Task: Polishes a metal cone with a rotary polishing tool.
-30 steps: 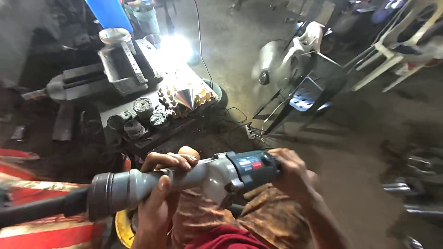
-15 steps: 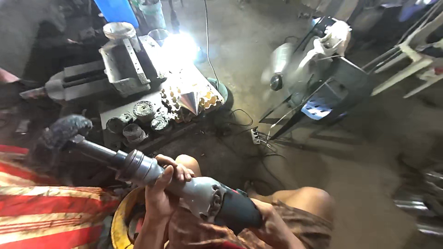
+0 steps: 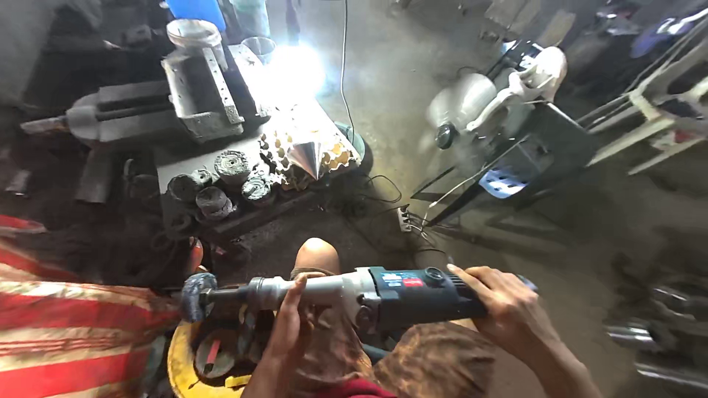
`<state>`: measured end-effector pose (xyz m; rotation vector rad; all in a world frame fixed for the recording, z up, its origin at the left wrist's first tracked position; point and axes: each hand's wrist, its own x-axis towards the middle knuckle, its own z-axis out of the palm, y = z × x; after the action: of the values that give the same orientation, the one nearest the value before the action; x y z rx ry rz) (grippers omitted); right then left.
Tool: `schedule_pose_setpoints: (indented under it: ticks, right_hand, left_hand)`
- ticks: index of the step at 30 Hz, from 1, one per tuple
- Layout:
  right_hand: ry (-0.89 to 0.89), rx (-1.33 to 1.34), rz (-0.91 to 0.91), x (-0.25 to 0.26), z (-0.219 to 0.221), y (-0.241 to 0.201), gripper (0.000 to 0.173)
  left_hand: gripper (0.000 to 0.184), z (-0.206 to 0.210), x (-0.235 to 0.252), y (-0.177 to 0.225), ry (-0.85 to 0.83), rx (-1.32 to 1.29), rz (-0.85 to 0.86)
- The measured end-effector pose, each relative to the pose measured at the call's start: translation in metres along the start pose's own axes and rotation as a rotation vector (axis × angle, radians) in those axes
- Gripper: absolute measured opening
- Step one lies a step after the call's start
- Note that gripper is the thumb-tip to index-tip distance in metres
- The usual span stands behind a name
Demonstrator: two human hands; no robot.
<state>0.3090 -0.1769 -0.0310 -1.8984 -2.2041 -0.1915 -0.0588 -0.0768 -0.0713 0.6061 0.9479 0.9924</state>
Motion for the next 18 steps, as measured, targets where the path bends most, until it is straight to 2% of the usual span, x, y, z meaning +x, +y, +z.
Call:
schedule_pose_setpoints:
  ticks: [3,5,8,12,14,18]
  right_hand:
    - [-0.16,0.069,0.044,-0.03,-0.021,-0.011,0.06]
    - [-0.312,0.166,0.12,-0.054,-0.024,-0.029,0.057]
    - [-0.505,0.355,0.266,-0.086,-0.004,-0.059,0.05]
    - [-0.619,0.527,0.354,-0.102,0.027,-0.09,0.05]
    - [-0.625,0.535,0.321,-0.1,0.039,-0.094,0.049]
    - [-0.553,0.285,0.188,-0.097,0.062,-0.099,0.045]
  left_hand:
    - [0.051,0.0,-0.009,-0.019,0.128,0.028,-0.171]
    - [0.048,0.0,-0.017,-0.021,0.223,0.08,-0.247]
    - [0.046,-0.006,-0.028,-0.018,0.423,0.228,-0.331]
    - [0.053,-0.022,-0.03,-0.011,0.616,0.558,-0.344]
    - [0.059,-0.034,-0.025,-0.009,0.641,0.742,-0.355]
    - [0.074,-0.064,-0.016,-0.001,0.456,1.159,-0.492]
